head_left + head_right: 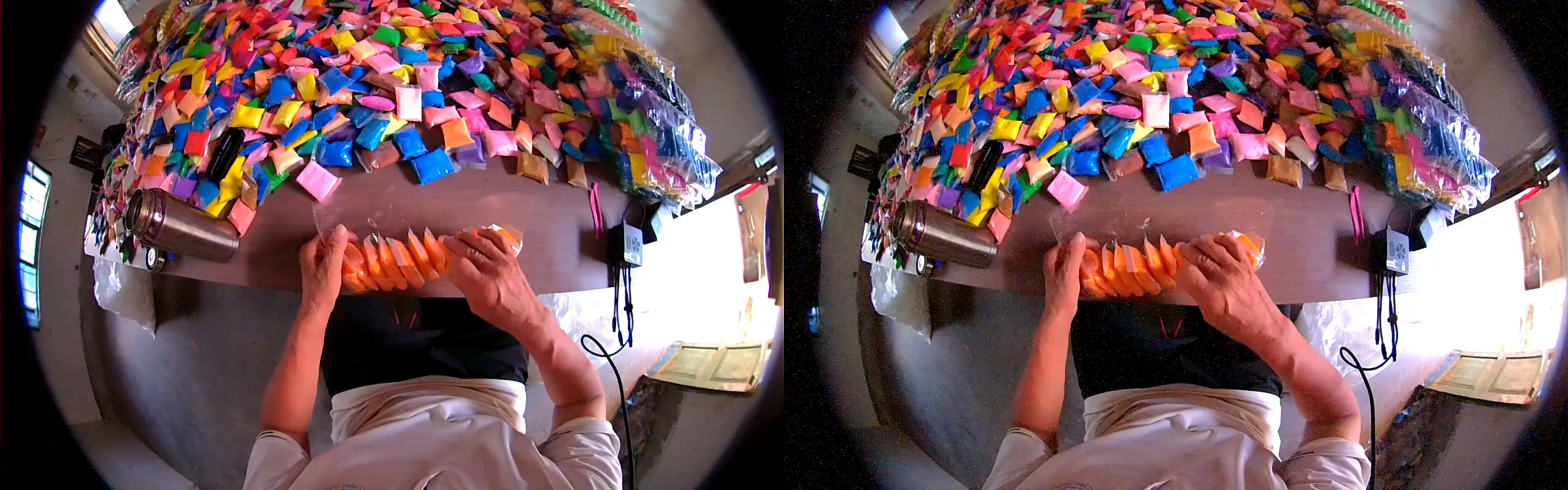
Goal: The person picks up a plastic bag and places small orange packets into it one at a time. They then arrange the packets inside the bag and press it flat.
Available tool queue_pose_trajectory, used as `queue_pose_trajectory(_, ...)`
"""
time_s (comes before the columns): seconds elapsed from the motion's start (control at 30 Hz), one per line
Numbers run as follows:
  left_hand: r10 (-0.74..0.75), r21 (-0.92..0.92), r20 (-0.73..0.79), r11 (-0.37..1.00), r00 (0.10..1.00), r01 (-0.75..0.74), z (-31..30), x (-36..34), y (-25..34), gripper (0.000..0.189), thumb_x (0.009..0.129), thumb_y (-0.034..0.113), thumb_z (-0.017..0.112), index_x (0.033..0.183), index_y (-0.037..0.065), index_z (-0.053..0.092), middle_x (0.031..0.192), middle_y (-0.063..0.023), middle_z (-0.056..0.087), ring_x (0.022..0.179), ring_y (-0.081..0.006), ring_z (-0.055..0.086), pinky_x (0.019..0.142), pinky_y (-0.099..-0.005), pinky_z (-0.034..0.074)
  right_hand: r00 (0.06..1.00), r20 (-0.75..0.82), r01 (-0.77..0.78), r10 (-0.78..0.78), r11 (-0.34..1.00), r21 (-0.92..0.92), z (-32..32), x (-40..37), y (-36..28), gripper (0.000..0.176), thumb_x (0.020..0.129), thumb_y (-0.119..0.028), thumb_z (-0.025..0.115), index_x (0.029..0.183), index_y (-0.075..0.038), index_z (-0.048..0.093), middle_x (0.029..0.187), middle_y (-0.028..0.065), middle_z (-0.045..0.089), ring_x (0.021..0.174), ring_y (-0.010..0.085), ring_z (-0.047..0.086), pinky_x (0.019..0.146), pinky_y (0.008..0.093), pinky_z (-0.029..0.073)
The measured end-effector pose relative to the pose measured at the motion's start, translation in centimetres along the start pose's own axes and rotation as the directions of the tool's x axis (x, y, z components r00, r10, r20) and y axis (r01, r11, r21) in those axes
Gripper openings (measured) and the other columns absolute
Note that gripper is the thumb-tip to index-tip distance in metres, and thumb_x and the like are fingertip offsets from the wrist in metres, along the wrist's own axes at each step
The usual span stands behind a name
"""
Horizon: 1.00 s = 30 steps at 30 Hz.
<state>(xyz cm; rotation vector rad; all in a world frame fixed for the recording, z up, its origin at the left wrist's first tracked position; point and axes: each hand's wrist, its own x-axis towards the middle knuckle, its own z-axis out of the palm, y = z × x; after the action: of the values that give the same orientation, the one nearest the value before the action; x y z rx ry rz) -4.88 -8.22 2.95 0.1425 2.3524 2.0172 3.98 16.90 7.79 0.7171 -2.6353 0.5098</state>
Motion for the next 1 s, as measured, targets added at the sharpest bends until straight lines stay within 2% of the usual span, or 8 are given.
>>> queue_pose_trajectory(0.1, -0.009, -0.02, 0.013, 1.0, 1.0, 0.009, -0.6, 0.8, 0.1, 0.044, 0.095, 0.04, 0.055, 0.084, -0.002, 0.064, 0.073, -0.0038, 0.063, 0.067, -0.0083, 0.056, 0.063, -0.0243, 0.044, 0.999, -0.02, -0.038, 0.039, 0.998, 0.056, -0.7, 2.0, 0.6, 0.021, 0.075, -0.001, 0.058, 0.095, -0.001, 0.053, 0.105, 0.0169, 0.062, 0.105, 0.0312, 0.058, 0.095, 0.0443, 0.042)
queue_pose_trajectory(0.2, 0.034, 0.031, -0.025, 0.999, 0.999, -0.034, -1.1, 1.6, -0.1, 0.041, 0.095, 0.037, 0.055, 0.09, -0.002, 0.065, 0.079, -0.0054, 0.065, 0.073, -0.0103, 0.057, 0.067, -0.0259, 0.046, 0.97, 0.198, -0.167, 0.141, 0.978, 0.123, -1.0, 3.4, 1.6, 0.015, 0.075, -0.002, 0.058, 0.089, -0.002, 0.05, 0.087, 0.0179, 0.064, 0.088, 0.0346, 0.062, 0.085, 0.0441, 0.045)
queue_pose_trajectory(0.27, 0.178, 0.129, -0.103, 0.978, 0.979, -0.164, -1.8, 1.9, 0.7, 0.037, 0.097, 0.033, 0.053, 0.094, -0.002, 0.064, 0.082, -0.0052, 0.066, 0.076, -0.0112, 0.058, 0.069, -0.0259, 0.046, 0.97, 0.185, -0.184, 0.157, 0.973, 0.137, -0.2, 3.8, 2.4, 0.009, 0.085, -0.009, 0.058, 0.089, -0.002, 0.054, 0.077, 0.0159, 0.061, 0.081, 0.0369, 0.06, 0.079, 0.0438, 0.046)
queue_pose_trajectory(0.5, 0.307, 0.225, -0.16, 0.937, 0.938, -0.268, -3.9, 2.1, 3.3, 0.026, 0.096, 0.022, 0.053, 0.1, -0.002, 0.061, 0.099, -0.0094, 0.063, 0.092, -0.0172, 0.058, 0.082, -0.0301, 0.046, 0.885, 0.385, -0.322, 0.262, 0.941, 0.1, -0.2, 5.2, 2.7, 0.011, 0.087, -0.013, 0.057, 0.09, -0.003, 0.054, 0.076, 0.0179, 0.063, 0.078, 0.039, 0.061, 0.07, 0.0467, 0.047)
queue_pose_trajectory(0.57, 0.449, 0.376, -0.009, 0.83, 0.893, -0.413, -3.0, 1.7, 4.5, 0.022, 0.093, 0.02, 0.056, 0.096, -0.001, 0.062, 0.104, -0.0112, 0.062, 0.095, -0.0204, 0.059, 0.084, -0.0321, 0.046, 0.911, 0.317, -0.315, 0.262, 0.94, 0.129, 0.0, 4.9, 2.8, 0.013, 0.086, -0.015, 0.058, 0.091, -0.004, 0.055, 0.078, 0.0169, 0.065, 0.079, 0.0389, 0.062, 0.068, 0.0468, 0.048)
queue_pose_trajectory(0.8, 0.532, 0.408, 0.339, 0.66, 0.776, -0.63, 2.8, 2.1, 5.2, 0.029, 0.082, 0.028, 0.069, 0.095, 0.003, 0.062, 0.112, -0.016, 0.059, 0.102, -0.0339, 0.059, 0.087, -0.0406, 0.047, 0.884, 0.364, -0.374, 0.294, 0.912, 0.169, 0.2, 5.0, 3.5, 0.016, 0.085, -0.019, 0.061, 0.093, -0.005, 0.057, 0.084, 0.0148, 0.066, 0.082, 0.0377, 0.063, 0.069, 0.046, 0.048)
queue_pose_trajectory(0.93, 0.394, 0.441, 0.545, 0.616, 0.74, -0.653, 4.2, 2.9, 4.2, 0.026, 0.082, 0.018, 0.067, 0.098, -0.001, 0.061, 0.107, -0.017, 0.061, 0.1, -0.0351, 0.06, 0.086, -0.04, 0.048, 0.88, 0.353, -0.4, 0.319, 0.897, 0.189, -0.1, 4.9, 3.8, 0.017, 0.085, -0.018, 0.063, 0.093, -0.003, 0.06, 0.087, 0.0155, 0.067, 0.084, 0.0347, 0.064, 0.071, 0.0423, 0.049)
queue_pose_trajectory(1.0, 0.398, 0.427, 0.538, 0.632, 0.743, -0.647, 4.5, 2.8, 3.8, 0.024, 0.082, 0.018, 0.067, 0.097, -0.001, 0.062, 0.102, -0.0166, 0.063, 0.095, -0.0356, 0.061, 0.083, -0.0409, 0.049, 0.882, 0.33, -0.42, 0.336, 0.877, 0.231, -0.7, 4.4, 4.7, 0.018, 0.085, -0.017, 0.063, 0.095, -0.003, 0.061, 0.087, 0.015, 0.067, 0.082, 0.0314, 0.065, 0.073, 0.0391, 0.05)
